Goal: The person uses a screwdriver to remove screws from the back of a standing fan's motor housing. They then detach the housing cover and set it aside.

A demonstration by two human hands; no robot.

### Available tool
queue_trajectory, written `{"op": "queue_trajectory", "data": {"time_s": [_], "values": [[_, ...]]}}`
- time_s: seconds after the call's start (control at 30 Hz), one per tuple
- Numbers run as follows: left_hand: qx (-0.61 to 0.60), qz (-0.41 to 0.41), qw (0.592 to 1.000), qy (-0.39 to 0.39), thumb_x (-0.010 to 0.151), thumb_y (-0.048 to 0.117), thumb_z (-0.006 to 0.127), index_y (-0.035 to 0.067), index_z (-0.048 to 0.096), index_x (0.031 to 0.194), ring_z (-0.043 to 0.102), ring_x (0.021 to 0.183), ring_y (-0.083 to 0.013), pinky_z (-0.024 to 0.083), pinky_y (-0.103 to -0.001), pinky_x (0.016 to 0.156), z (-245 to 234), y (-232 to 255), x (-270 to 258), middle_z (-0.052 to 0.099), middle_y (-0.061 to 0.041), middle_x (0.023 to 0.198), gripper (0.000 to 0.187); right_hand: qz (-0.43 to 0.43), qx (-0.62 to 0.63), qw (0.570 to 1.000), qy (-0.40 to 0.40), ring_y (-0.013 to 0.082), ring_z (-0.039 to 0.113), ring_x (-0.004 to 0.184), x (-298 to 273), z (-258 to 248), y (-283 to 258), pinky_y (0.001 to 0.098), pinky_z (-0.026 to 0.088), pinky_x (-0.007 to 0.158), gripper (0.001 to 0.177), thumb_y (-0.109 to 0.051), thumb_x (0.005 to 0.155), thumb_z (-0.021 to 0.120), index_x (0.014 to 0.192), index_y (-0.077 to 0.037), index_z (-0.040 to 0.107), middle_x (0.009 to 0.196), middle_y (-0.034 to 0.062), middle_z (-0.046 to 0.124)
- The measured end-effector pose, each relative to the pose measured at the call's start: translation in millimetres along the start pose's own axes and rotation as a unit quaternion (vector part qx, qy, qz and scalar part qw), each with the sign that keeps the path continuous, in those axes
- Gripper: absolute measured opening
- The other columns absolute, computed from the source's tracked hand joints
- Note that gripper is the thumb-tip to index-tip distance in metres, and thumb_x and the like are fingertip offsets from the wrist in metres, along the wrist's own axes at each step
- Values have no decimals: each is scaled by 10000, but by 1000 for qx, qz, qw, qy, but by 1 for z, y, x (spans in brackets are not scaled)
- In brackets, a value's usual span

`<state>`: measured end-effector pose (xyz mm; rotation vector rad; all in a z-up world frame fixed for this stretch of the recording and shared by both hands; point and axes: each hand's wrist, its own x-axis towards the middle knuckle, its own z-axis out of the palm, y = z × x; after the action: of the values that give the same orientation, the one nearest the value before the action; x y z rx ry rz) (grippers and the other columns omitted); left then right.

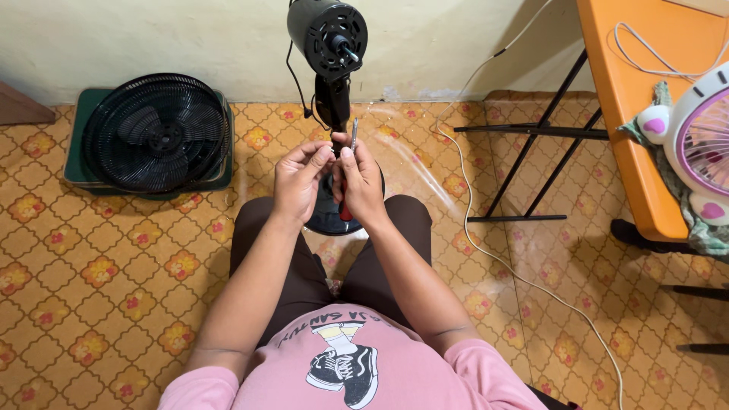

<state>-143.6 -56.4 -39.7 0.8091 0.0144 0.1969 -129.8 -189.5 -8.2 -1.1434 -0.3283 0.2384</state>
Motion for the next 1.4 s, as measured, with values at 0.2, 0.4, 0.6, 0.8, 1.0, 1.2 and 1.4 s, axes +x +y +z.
{"op": "queue_trajectory", "data": {"time_s": [0.2, 0.4, 0.6, 0.8, 1.0, 1.2, 1.4], "values": [[-22, 8, 1000, -7, 1000, 58, 686, -12, 702, 1134, 701, 866, -174, 566, -301, 829, -5, 7, 0, 746, -111, 992, 152, 12, -12, 1000, -3, 80, 471, 493, 3, 7, -5, 232, 407, 459, 436, -279, 1131, 428, 1508, -66, 476, 761, 19, 535], [-25, 18, 999, 8, 1003, 38, 693, -18, 696, 1149, 710, 962, -169, 568, -306, 902, -11, 9, 3, 734, -100, 1024, 157, 9, -15, 1000, -22, 82, 485, 484, 8, 4, 3, 236, 411, 447, 393, -293, 1131, 434, 1392, -28, 557, 787, 28, 548], [-29, 21, 999, 7, 999, 39, 691, -11, 688, 1132, 712, 947, -173, 579, -318, 880, -11, 11, 5, 731, -105, 1012, 143, -7, -24, 1000, -15, 92, 518, 575, 10, -2, 17, 251, 433, 501, 353, -248, 1152, 466, 1356, 11, 596, 854, 33, 562], [-22, 14, 1000, 10, 1007, 57, 682, -22, 677, 1129, 709, 919, -182, 584, -320, 879, -8, 14, 5, 721, -110, 990, 146, 0, -41, 999, 7, 62, 473, 531, 8, -1, 7, 223, 415, 481, 486, -221, 1120, 448, 1590, -107, 396, 760, 13, 541], [-20, 11, 1000, 18, 1012, 67, 674, -19, 675, 1132, 703, 901, -178, 582, -315, 860, -11, 15, 4, 720, -109, 986, 148, 5, -50, 999, 14, 69, 467, 499, 8, 8, -1, 232, 418, 452, 562, -198, 1106, 446, 1644, -170, 286, 755, 19, 551], [-40, 2, 999, 29, 1022, 107, 680, -9, 686, 1117, 694, 919, -158, 573, -304, 873, -20, 11, 4, 720, -86, 994, 150, 35, -21, 999, -11, 77, 491, 530, 8, 8, 5, 242, 438, 480, 530, -187, 1107, 457, 1621, -153, 336, 792, 25, 565], [-41, -7, 998, 45, 1006, 115, 693, 4, 702, 1108, 689, 919, -148, 563, -290, 857, -27, 2, 6, 723, -75, 995, 150, 15, -32, 999, -18, 79, 488, 545, 11, 6, 17, 231, 423, 501, 426, -169, 1100, 464, 1514, -68, 439, 811, 28, 573]]}}
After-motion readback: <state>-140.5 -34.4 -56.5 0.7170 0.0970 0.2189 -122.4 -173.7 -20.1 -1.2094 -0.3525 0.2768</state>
